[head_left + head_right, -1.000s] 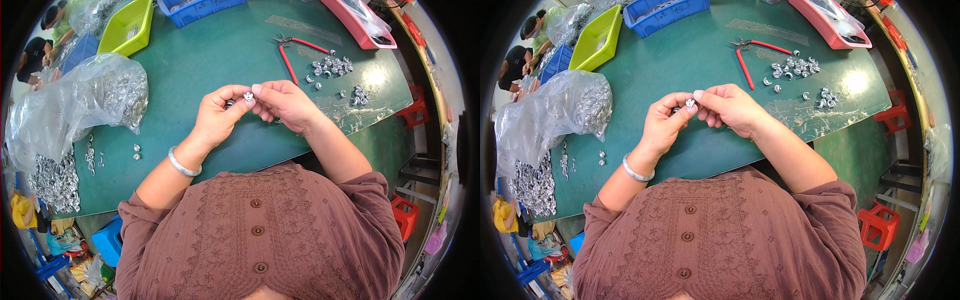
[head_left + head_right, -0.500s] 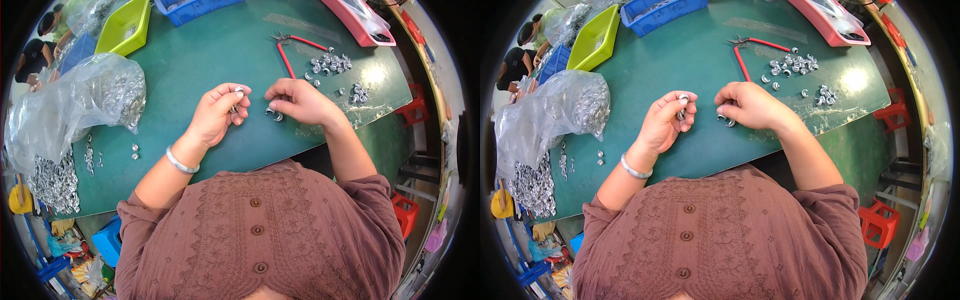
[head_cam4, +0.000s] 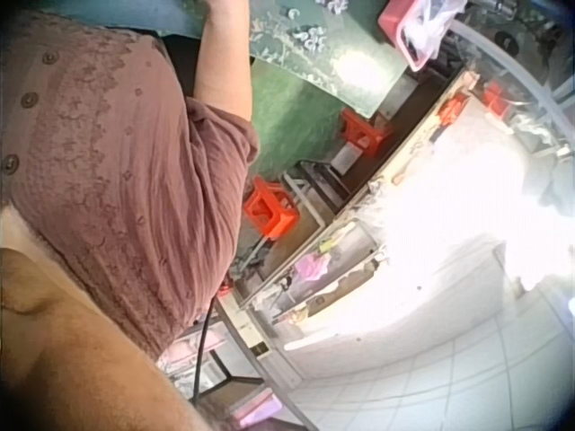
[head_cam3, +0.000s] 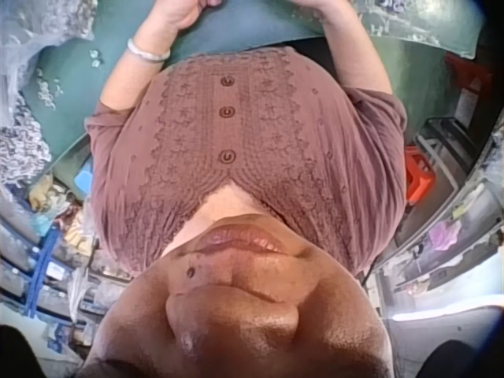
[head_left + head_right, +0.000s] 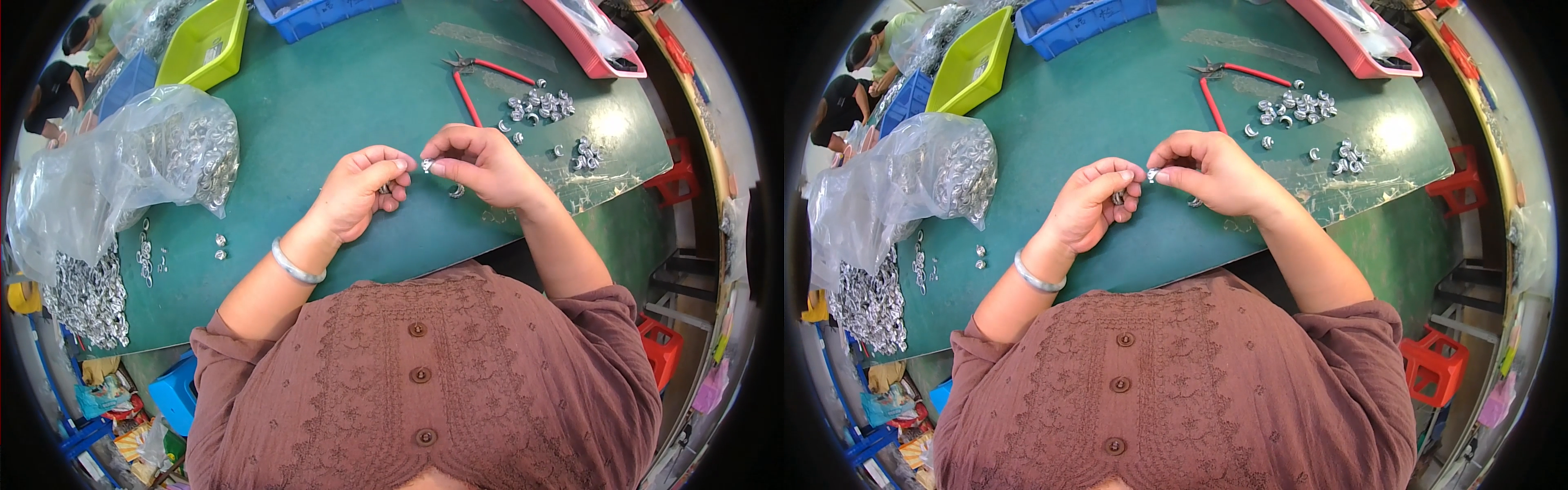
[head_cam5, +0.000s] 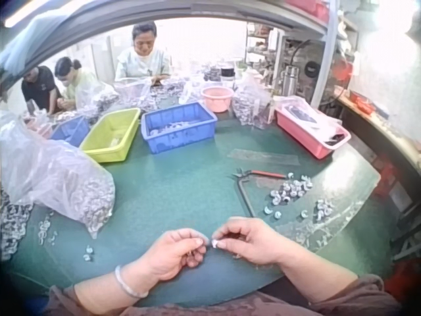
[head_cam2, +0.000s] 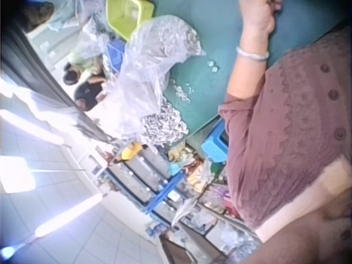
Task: The person assembles small metal components by hand and with pliers, picking up silver-colored rings and round metal parts, joining them, and placing the assembled units on the table.
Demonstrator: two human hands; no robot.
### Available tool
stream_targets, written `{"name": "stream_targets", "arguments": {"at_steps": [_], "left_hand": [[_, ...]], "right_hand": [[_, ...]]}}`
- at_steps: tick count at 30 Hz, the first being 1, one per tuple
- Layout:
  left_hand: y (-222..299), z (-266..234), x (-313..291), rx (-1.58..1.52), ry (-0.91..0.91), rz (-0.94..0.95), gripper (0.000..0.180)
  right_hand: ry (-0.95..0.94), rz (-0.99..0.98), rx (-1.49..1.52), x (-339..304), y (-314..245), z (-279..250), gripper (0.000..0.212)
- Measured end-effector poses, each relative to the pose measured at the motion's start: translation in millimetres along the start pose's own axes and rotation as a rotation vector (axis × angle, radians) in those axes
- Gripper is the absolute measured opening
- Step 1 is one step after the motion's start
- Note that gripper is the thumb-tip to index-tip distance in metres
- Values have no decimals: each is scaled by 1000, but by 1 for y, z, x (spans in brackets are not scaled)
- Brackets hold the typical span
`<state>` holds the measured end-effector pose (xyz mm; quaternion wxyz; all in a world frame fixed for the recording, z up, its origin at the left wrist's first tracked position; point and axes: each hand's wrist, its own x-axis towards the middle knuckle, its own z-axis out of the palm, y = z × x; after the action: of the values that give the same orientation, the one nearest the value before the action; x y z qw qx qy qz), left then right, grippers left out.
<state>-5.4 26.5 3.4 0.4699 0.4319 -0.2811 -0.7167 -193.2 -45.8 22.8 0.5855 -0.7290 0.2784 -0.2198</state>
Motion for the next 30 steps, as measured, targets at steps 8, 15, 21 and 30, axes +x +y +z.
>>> {"name": "stream_targets", "arguments": {"at_steps": [8, 15, 21, 30], "left_hand": [[5, 10, -8, -24, -107, -23, 20], [-1, 7, -7, 53, -95, 48, 18], [0, 9, -7, 54, -27, 144, 18], [-9, 10, -4, 406, 60, 416, 20]], "right_hand": [[-55, -120, 335, 4, 3, 6, 13], [-56, -209, 205, 5, 2, 8, 13], [61, -52, 278, 1, 1, 6, 15], [47, 41, 274, 0, 0, 10, 11]]}}
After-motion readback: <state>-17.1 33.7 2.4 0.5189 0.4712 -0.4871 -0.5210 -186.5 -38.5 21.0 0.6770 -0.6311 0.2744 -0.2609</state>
